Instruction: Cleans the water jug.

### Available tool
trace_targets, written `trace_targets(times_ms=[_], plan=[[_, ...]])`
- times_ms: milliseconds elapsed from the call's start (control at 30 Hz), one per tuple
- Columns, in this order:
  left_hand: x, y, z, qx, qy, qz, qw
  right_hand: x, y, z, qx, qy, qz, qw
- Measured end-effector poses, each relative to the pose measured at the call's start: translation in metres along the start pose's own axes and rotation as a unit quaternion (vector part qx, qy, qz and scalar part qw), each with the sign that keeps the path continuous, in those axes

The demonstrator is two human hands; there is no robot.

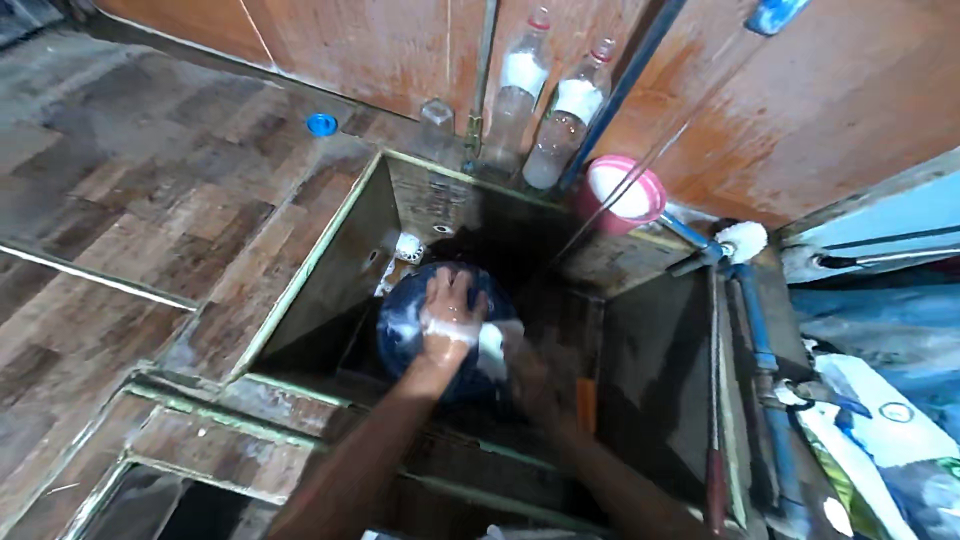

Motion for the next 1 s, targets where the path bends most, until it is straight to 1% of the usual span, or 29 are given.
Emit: trace_targets(times_ms=[33, 67, 100, 133, 167, 200, 233, 267, 300, 333, 367, 400, 433, 467, 500, 533, 600, 633, 667, 700, 733, 767, 800, 833, 867, 900, 933, 967, 1000], plan=[[0.001, 0.003, -0.006, -0.052, 0.003, 0.004, 0.999, 0.001, 0.007, -0.007, -0.003, -0.012, 0.013, 1.0], [0.004, -0.002, -0.013, -0.049, -0.022, 0.0, 0.999, 0.003, 0.008, 0.0, 0.016, -0.016, 0.012, 1.0], [0.007, -0.012, -0.019, -0.003, -0.065, -0.009, 0.998, 0.005, 0.004, 0.022, 0.053, -0.001, 0.004, 0.999], [0.013, -0.027, -0.026, 0.072, -0.109, -0.024, 0.991, 0.009, -0.009, 0.052, 0.107, 0.045, 0.008, 0.993], [0.021, -0.044, -0.034, 0.16, -0.13, -0.036, 0.978, 0.018, -0.025, 0.082, 0.16, 0.104, 0.031, 0.981], [0.031, -0.06, -0.042, 0.237, -0.102, -0.05, 0.965, 0.025, -0.038, 0.106, 0.19, 0.145, 0.044, 0.97], [0.038, -0.074, -0.048, 0.293, -0.042, -0.06, 0.953, 0.029, -0.047, 0.122, 0.187, 0.162, 0.033, 0.968], [0.039, -0.079, -0.052, 0.332, 0.018, -0.066, 0.941, 0.027, -0.049, 0.124, 0.165, 0.155, 0.025, 0.974], [0.032, -0.074, -0.053, 0.344, 0.051, -0.062, 0.936, 0.018, -0.044, 0.111, 0.136, 0.13, 0.01, 0.982], [0.021, -0.06, -0.051, 0.325, 0.045, -0.041, 0.944, 0.005, -0.038, 0.087, 0.096, 0.086, -0.009, 0.992], [0.008, -0.04, -0.046, 0.262, 0.032, -0.014, 0.964, -0.007, -0.028, 0.057, 0.055, 0.052, -0.021, 0.997], [-0.005, -0.02, -0.037, 0.17, 0.02, 0.008, 0.985, -0.015, -0.015, 0.032, 0.024, 0.022, -0.015, 0.999], [-0.013, -0.004, -0.028, 0.083, -0.001, 0.02, 0.996, -0.017, -0.002, 0.015, 0.01, 0.0, 0.001, 1.0], [-0.015, 0.005, -0.024, 0.033, -0.042, 0.023, 0.998, -0.015, 0.007, 0.01, 0.011, -0.014, 0.013, 1.0], [-0.011, 0.004, -0.022, 0.035, -0.085, 0.018, 0.996, -0.013, 0.007, 0.02, 0.02, -0.023, 0.01, 0.999], [-0.002, -0.007, -0.02, 0.069, -0.107, 0.009, 0.992, -0.009, 0.0, 0.043, 0.04, -0.005, 0.0, 0.999], [0.017, -0.032, -0.018, 0.159, -0.067, -0.005, 0.985, 0.009, -0.022, 0.1, 0.097, 0.101, 0.015, 0.99], [0.022, -0.04, -0.014, 0.205, -0.035, -0.008, 0.978, 0.018, -0.034, 0.122, 0.103, 0.119, 0.035, 0.987], [0.023, -0.041, -0.007, 0.236, 0.012, -0.02, 0.972, 0.022, -0.042, 0.132, 0.103, 0.116, 0.048, 0.987], [0.02, -0.035, -0.001, 0.261, 0.047, -0.035, 0.963, 0.024, -0.046, 0.126, 0.097, 0.107, 0.053, 0.988], [0.014, -0.023, 0.002, 0.277, 0.051, -0.045, 0.958, 0.024, -0.042, 0.104, 0.084, 0.091, 0.046, 0.991], [0.006, -0.01, 0.001, 0.269, 0.021, -0.053, 0.962, 0.02, -0.033, 0.077, 0.049, 0.048, 0.036, 0.997], [-0.003, 0.005, -0.003, 0.224, -0.04, -0.07, 0.971, 0.014, -0.022, 0.05, 0.016, 0.015, 0.042, 0.999], [-0.008, 0.02, -0.011, 0.146, -0.108, -0.106, 0.978, 0.011, -0.011, 0.031, -0.003, 0.001, 0.056, 0.998], [-0.009, 0.034, -0.02, 0.054, -0.17, -0.164, 0.97, 0.011, 0.0, 0.022, -0.012, -0.001, 0.069, 0.998], [-0.007, 0.043, -0.027, -0.036, -0.202, -0.219, 0.954, 0.016, 0.008, 0.024, -0.01, 0.001, 0.082, 0.997], [-0.004, 0.048, -0.03, -0.102, -0.213, -0.257, 0.937, 0.021, 0.008, 0.038, 0.004, 0.005, 0.092, 0.996], [-0.001, 0.05, -0.029, -0.131, -0.209, -0.278, 0.928, 0.029, 0.001, 0.062, 0.03, 0.023, 0.1, 0.994], [0.001, 0.051, -0.027, -0.129, -0.188, -0.283, 0.932, 0.042, -0.009, 0.091, 0.064, 0.073, 0.098, 0.99]])
Point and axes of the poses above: each hand's wrist, its own z-axis towards the middle knuckle, its own x-axis out of the palm, y = z × x, the point moved 9 cm from there along z, towards the middle knuckle
